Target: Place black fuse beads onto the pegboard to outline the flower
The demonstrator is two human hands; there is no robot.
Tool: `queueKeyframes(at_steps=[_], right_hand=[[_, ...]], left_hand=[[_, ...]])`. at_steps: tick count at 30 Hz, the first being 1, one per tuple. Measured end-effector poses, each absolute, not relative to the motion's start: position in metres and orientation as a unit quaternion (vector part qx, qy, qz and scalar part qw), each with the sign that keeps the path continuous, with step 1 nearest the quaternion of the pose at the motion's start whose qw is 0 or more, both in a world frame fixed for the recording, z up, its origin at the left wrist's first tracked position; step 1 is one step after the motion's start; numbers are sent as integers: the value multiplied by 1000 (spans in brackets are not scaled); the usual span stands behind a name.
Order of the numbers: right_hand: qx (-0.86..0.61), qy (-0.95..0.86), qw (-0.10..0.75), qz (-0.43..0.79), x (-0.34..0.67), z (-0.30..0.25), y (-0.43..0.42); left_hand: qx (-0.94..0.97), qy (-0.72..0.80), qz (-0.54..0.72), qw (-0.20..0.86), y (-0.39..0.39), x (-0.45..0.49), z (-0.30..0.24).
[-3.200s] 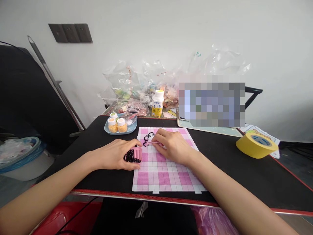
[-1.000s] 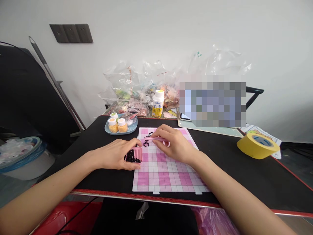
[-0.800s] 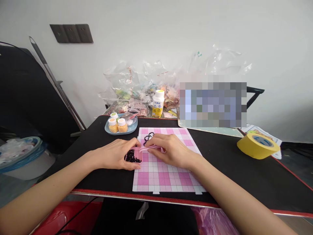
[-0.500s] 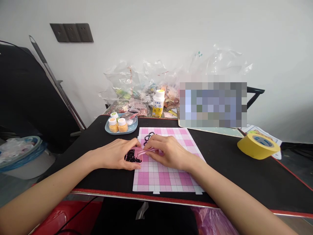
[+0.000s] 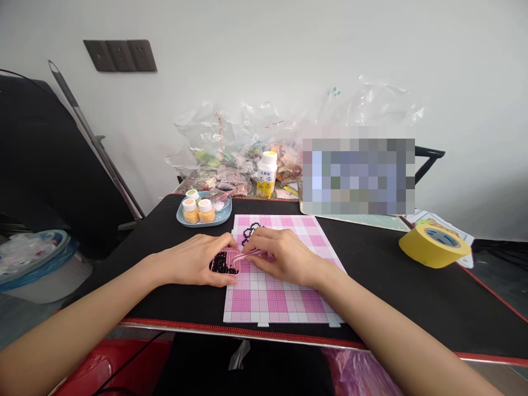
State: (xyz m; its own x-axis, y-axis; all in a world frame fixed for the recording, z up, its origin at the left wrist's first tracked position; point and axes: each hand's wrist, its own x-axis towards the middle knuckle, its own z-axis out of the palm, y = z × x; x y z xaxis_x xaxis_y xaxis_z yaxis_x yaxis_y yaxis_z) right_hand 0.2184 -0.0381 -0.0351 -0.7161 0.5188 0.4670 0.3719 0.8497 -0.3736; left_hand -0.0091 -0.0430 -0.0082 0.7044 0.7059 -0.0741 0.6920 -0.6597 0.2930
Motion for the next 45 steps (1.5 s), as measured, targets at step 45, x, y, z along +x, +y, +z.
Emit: queueKeyframes(at_steps=[45], right_hand=[[-370, -870, 325, 23, 241, -41, -25]], left_hand=[[920, 365, 27, 143, -46, -11, -5]])
